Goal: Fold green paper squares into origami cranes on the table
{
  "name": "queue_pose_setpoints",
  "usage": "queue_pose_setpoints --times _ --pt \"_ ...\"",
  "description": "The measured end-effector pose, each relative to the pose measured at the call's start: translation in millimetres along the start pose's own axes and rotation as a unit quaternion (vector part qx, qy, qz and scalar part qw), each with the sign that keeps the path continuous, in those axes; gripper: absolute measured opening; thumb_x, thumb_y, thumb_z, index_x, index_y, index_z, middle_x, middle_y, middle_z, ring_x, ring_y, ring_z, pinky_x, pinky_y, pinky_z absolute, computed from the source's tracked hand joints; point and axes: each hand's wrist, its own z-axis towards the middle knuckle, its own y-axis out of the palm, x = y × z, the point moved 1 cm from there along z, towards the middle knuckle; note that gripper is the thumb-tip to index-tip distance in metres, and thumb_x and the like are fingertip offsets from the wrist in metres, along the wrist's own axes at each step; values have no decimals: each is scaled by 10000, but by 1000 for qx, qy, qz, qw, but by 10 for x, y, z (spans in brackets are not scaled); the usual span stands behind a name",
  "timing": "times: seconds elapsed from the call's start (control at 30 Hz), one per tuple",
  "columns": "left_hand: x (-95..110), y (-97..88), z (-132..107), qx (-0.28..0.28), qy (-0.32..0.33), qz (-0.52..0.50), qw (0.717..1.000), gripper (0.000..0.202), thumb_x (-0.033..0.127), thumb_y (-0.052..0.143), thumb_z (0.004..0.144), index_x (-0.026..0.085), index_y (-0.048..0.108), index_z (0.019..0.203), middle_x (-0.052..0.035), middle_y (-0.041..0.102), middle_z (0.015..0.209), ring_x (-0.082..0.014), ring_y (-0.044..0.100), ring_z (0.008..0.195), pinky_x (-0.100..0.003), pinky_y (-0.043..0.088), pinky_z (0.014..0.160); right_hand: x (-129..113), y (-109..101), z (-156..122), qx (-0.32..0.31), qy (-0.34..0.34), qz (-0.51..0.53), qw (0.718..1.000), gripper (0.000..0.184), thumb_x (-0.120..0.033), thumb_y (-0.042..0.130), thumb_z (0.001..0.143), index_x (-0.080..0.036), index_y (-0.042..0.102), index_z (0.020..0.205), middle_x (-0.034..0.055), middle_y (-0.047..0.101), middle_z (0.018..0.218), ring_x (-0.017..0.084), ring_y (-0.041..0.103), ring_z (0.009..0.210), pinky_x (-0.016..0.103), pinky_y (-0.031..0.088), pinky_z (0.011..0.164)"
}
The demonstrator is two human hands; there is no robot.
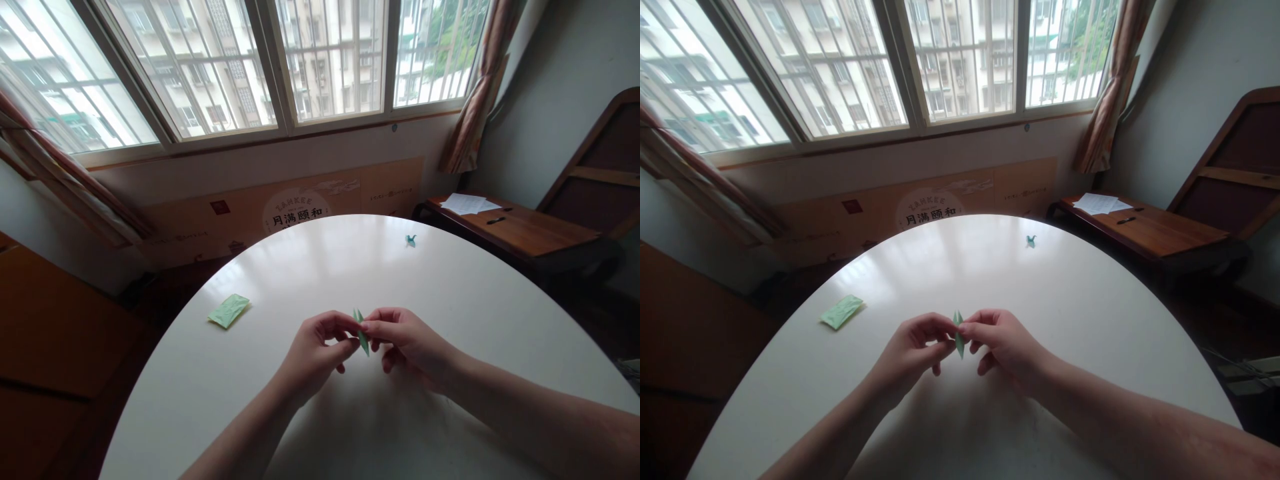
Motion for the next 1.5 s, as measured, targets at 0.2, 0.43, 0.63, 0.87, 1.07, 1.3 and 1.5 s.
queue_pose_setpoints --times 0.2,0.43,0.63,0.87,1.07,1.3,1.5 --pt "-37 -19 8 -10 2 -18 1000 139 203 706 771 127 723 887 -55 675 753 -155 601 660 -200 503 454 -5 -9 -9 -7 5 3 1000 277 -409 812 759 -161 689 766 13 598 702 137 544 668 198 449 472" --pt "25 21 -22 11 47 43 998 114 168 705 759 143 725 869 -59 697 756 -163 619 664 -199 493 468 -10 -4 -10 -11 15 23 1000 295 -419 834 732 -165 686 755 8 601 696 130 545 652 201 437 475" --pt "69 24 -77 28 142 158 977 125 103 670 777 180 739 848 -60 707 857 -152 647 710 -188 500 528 -17 7 -25 -9 14 25 1000 251 -382 815 748 -166 686 755 13 612 717 135 555 678 200 427 483" --pt "2 2 -42 40 85 102 990 68 217 680 813 161 718 821 -62 669 791 -172 622 700 -200 498 478 0 5 -7 -13 23 24 999 248 -377 818 729 -172 687 771 9 605 699 151 573 706 199 424 480" --pt "-57 25 -4 39 0 -24 999 276 385 768 764 120 714 819 -29 613 666 -132 544 577 -212 485 437 -24 0 -15 -19 5 6 1000 227 -369 806 747 -172 701 787 15 601 717 151 565 717 191 429 476" --pt "-54 40 -1 71 -23 -57 996 282 389 808 711 129 707 756 -25 633 640 -119 538 546 -191 444 409 -25 -9 11 -22 -48 -58 997 247 -407 786 754 -167 739 790 47 655 758 173 600 712 198 427 456" --pt "-47 39 -5 74 -51 -49 995 275 376 811 714 124 706 744 -31 647 649 -116 533 551 -188 434 419 -20 -3 6 -25 -88 -109 990 257 -427 750 793 -170 750 802 49 668 739 191 617 712 217 443 456"
